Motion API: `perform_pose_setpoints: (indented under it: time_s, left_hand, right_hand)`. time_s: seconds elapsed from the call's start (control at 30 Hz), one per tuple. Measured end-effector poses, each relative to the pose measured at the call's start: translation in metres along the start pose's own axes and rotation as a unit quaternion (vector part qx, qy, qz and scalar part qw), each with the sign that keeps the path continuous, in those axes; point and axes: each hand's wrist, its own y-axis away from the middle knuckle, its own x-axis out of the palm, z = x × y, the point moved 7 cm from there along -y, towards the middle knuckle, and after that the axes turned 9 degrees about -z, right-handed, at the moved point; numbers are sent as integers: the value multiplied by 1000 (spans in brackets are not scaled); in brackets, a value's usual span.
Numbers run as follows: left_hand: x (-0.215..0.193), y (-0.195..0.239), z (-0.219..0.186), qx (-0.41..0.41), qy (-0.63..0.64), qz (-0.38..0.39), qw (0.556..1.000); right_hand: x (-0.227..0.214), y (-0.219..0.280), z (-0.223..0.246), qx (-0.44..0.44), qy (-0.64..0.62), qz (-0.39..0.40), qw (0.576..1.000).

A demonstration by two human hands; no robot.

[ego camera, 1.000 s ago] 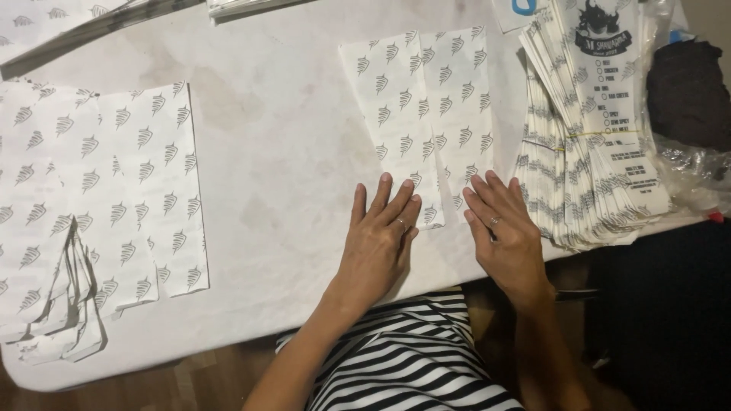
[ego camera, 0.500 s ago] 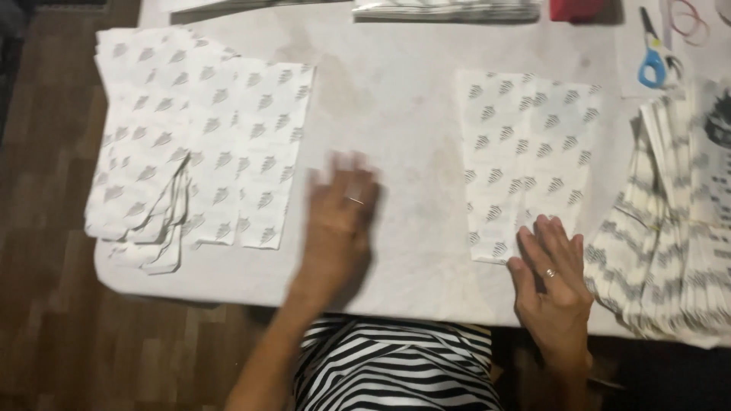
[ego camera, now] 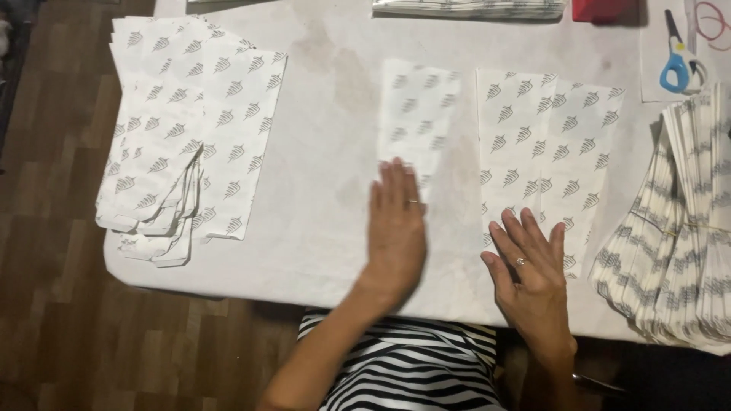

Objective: Arranging printed paper sheets in an overlapping row on a table and applying glue to the top edge to bind them.

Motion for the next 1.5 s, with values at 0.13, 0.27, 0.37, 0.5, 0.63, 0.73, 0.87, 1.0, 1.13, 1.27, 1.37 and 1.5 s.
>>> perform_pose_setpoints:
  time_s: [0.13,0.27,0.37,0.5,0.63,0.73,0.87,1.0,1.13,1.27,1.37,1.5]
  left_hand:
    - [30,-13,-55,37,-101,47,993]
    - [17,-16,-57,45,-18,-26,999]
    - [6,-14,-43,33,63,18,997]
    - [-41,-2,-17,67,295,-112,946]
    - [-36,13,-10,80,350,-4,934]
    - [-29,18,-13,79,347,-13,935]
    - [-32,17,-14,68,360,-27,930]
    - [-34,17,-15,53,363,-35,930]
    - [-38,14,-17,38,361,-28,931]
    - [-36,17,-16,31,367,-34,929]
    - [-36,17,-15,14,369,-31,929]
    - [-36,16,-15,7,382,-10,924]
  right_hand:
    - [1,0,0,-4,3,0,1000]
    - [-1,0,-1,16,-9,-2,1000]
    - [1,0,-3,15,-9,0,1000]
    - [-3,-5,-5,40,-4,-27,999]
    - [-1,-14,9,-3,-95,-34,995]
    - [-1,-26,25,-35,-135,-9,990]
    - [8,-22,22,-38,-141,-5,989]
    - [5,-24,28,-19,-147,-31,988]
    - [7,-25,27,-2,-147,-39,988]
    - [5,-29,27,11,-156,-41,987]
    - [8,-31,19,74,-199,-18,977]
    - [8,-29,15,96,-215,-10,972]
